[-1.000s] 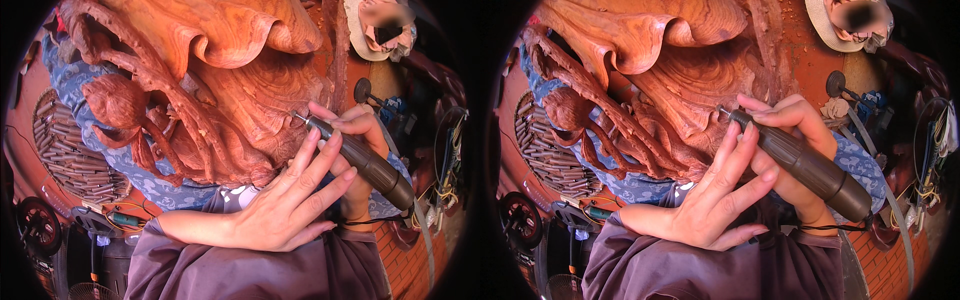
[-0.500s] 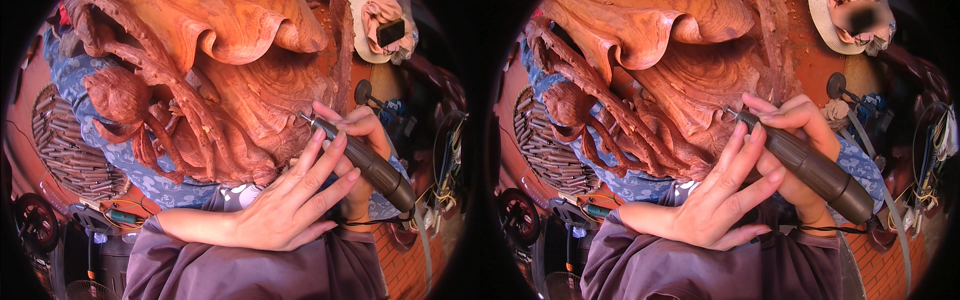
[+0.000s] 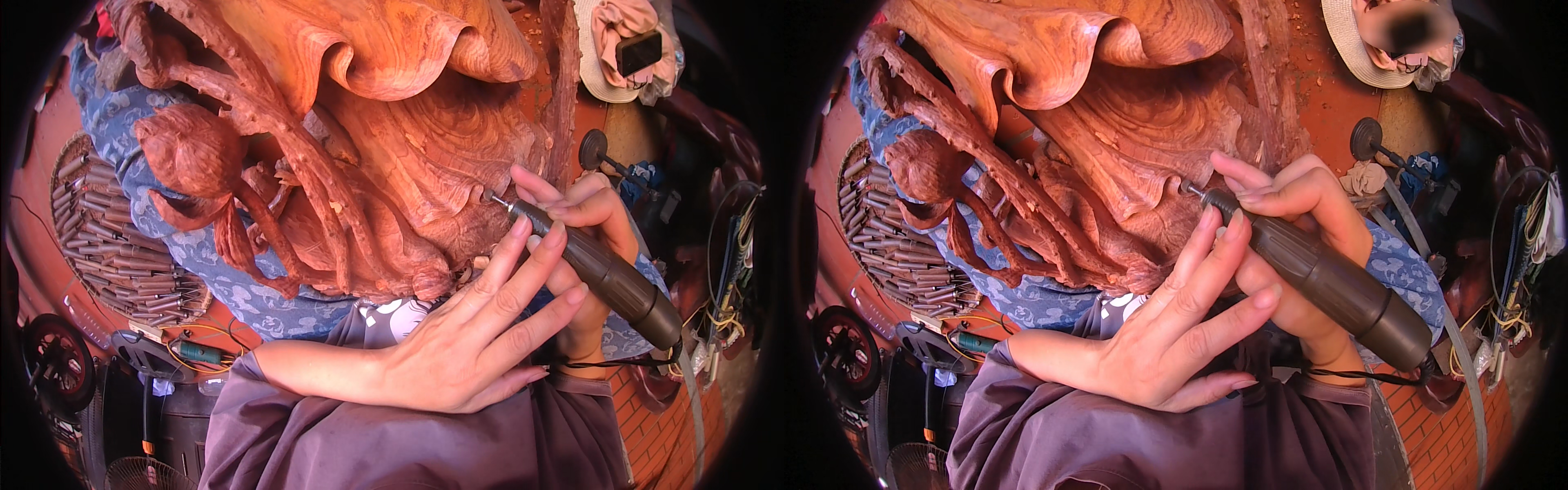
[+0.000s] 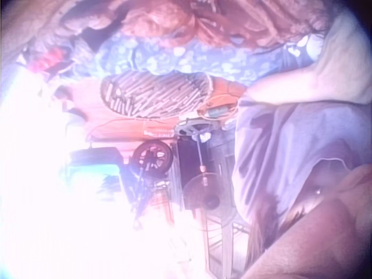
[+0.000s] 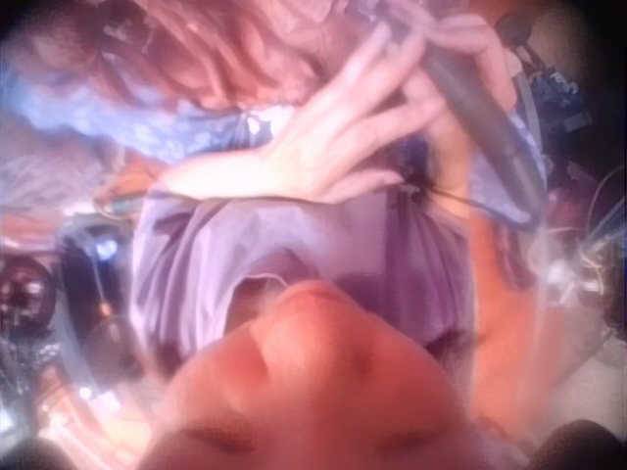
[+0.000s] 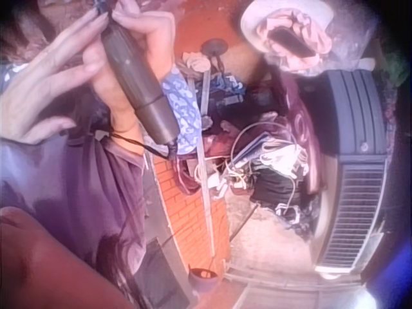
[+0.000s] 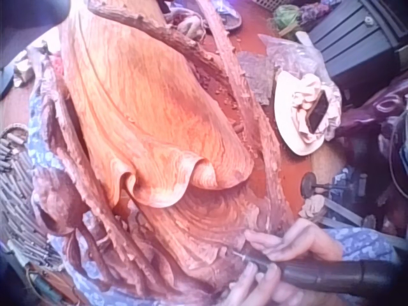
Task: The person carves a large reddish-brown wooden sculpture using a rotary power tool and then switches to a chisel and mallet. They refine surface details and remove wood shavings from the sculpture's intricate curves and crevices.
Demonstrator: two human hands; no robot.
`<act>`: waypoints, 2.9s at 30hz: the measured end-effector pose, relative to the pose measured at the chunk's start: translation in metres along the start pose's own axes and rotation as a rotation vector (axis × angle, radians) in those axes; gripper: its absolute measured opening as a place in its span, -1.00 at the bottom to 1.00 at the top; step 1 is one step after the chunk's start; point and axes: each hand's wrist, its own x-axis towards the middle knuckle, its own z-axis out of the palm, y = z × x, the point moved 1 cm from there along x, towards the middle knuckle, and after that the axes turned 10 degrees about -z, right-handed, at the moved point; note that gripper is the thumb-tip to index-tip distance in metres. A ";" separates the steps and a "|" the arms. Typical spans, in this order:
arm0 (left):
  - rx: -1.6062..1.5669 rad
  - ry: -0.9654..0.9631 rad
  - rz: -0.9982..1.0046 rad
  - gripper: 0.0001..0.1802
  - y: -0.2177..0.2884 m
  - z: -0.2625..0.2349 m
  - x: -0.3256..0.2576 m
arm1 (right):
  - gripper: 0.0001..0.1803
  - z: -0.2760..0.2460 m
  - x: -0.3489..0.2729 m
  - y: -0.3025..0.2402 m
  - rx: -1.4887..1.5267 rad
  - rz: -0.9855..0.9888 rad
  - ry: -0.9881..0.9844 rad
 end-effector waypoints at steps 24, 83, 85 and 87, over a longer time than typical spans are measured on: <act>0.020 0.053 0.028 -0.14 -0.003 -0.007 0.004 | -0.69 0.007 0.006 -0.003 -0.038 0.051 0.036; 0.052 0.022 0.031 -0.19 -0.005 -0.008 0.004 | -0.74 0.008 0.010 -0.007 -0.083 0.073 0.022; 0.051 0.028 0.032 -0.19 -0.004 -0.009 0.003 | -0.73 0.009 0.011 -0.009 -0.108 0.074 0.004; 0.050 0.018 0.033 -0.19 -0.006 -0.009 0.004 | -0.72 0.009 0.012 -0.009 -0.090 0.072 0.012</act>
